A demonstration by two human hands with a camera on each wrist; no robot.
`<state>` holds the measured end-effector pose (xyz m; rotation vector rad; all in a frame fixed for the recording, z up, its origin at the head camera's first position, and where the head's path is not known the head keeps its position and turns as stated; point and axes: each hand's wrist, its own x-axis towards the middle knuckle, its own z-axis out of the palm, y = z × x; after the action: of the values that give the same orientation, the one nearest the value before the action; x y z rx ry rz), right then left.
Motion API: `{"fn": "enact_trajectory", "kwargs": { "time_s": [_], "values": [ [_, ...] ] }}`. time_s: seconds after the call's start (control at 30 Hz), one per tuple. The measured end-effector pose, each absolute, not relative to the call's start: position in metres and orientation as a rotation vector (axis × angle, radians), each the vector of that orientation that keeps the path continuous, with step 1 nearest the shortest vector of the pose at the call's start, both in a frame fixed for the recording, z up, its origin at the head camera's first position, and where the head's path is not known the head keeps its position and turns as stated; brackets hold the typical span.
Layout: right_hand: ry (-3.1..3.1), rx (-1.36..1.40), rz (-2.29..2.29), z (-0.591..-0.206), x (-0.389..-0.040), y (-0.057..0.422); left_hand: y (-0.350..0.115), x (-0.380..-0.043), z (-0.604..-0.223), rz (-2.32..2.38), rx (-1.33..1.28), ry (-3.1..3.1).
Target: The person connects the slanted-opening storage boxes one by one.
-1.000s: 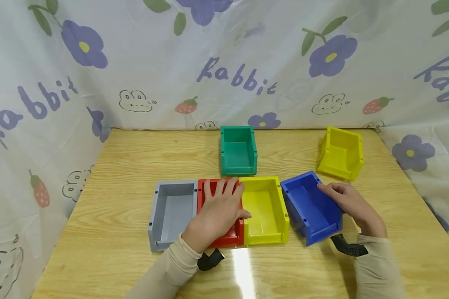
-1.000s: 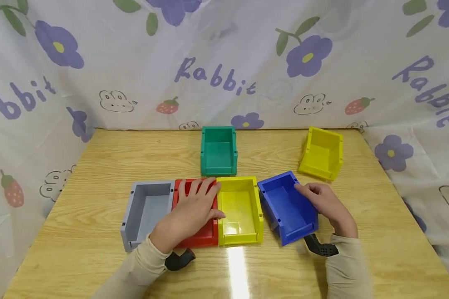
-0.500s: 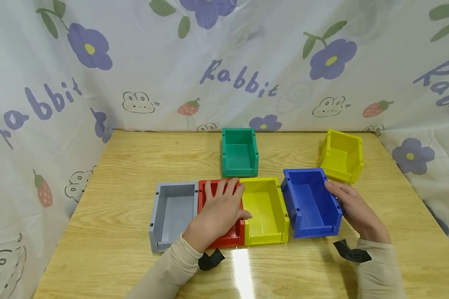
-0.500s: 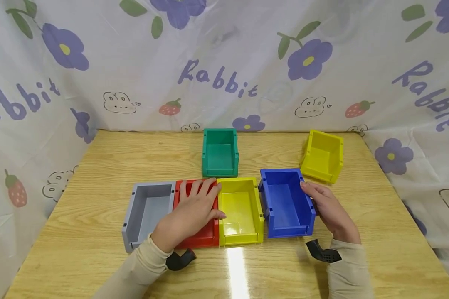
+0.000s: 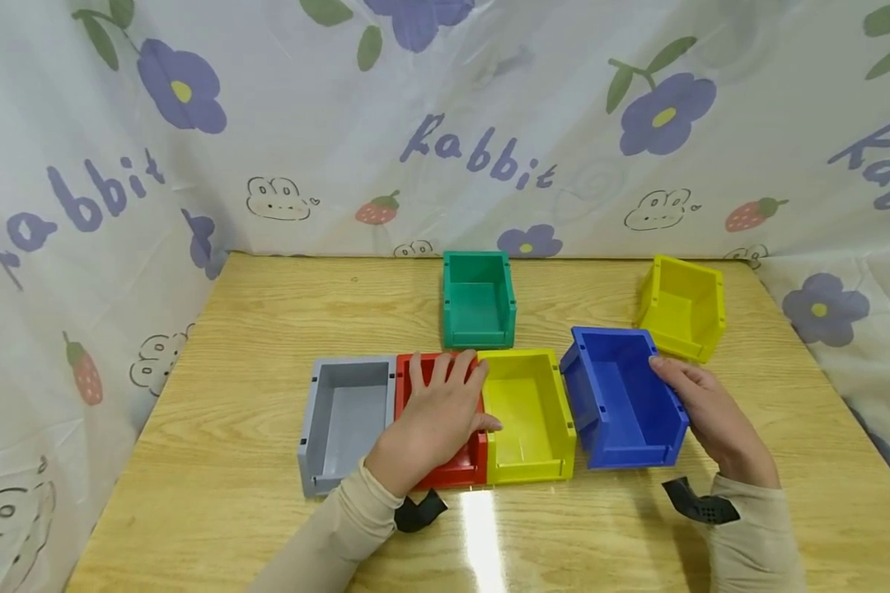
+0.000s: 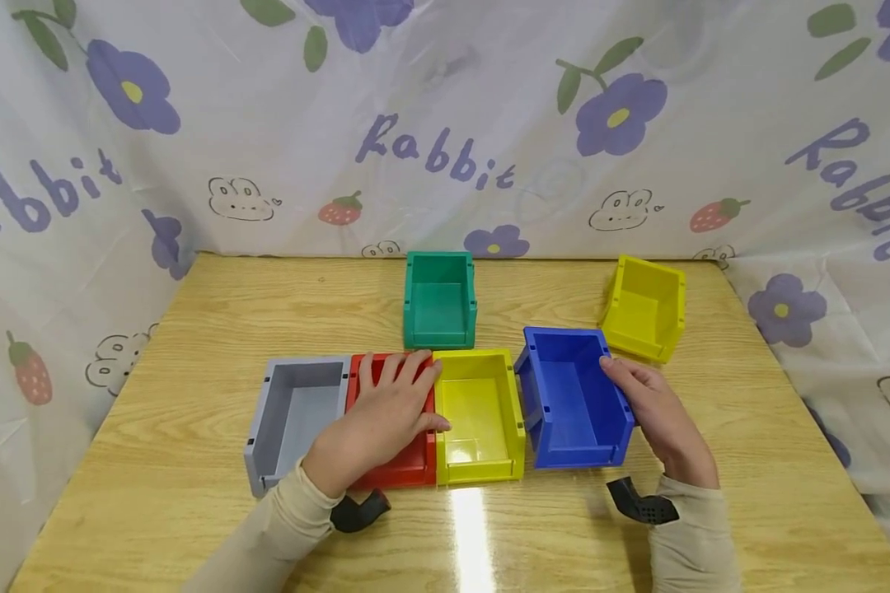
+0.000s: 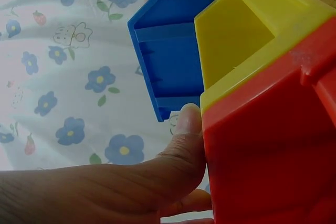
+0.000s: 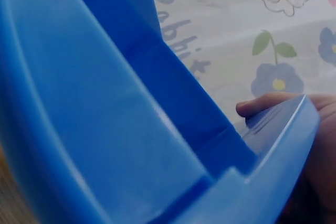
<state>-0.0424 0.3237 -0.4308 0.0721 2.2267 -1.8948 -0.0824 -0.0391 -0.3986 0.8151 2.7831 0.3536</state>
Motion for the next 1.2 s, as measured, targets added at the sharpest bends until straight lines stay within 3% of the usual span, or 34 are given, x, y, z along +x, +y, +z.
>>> {"fn": "enact_trajectory", "kwargs": {
  "time_s": [0.63,0.93,1.2],
  "values": [
    [2.283,0.103,-1.824,-0.422,-0.049,0.318,-0.037,-0.086,-0.393,0.314,0.839,2.807],
    [2.153,-0.004,-1.805,-0.431,-0.045,0.32,0.034,-0.073,-0.376,0.152,1.057,2.953],
    [2.146,0.003,-1.741,-0.435,-0.045,0.292,0.028,-0.065,-0.378,0.053,0.975,2.917]
  ]
}}
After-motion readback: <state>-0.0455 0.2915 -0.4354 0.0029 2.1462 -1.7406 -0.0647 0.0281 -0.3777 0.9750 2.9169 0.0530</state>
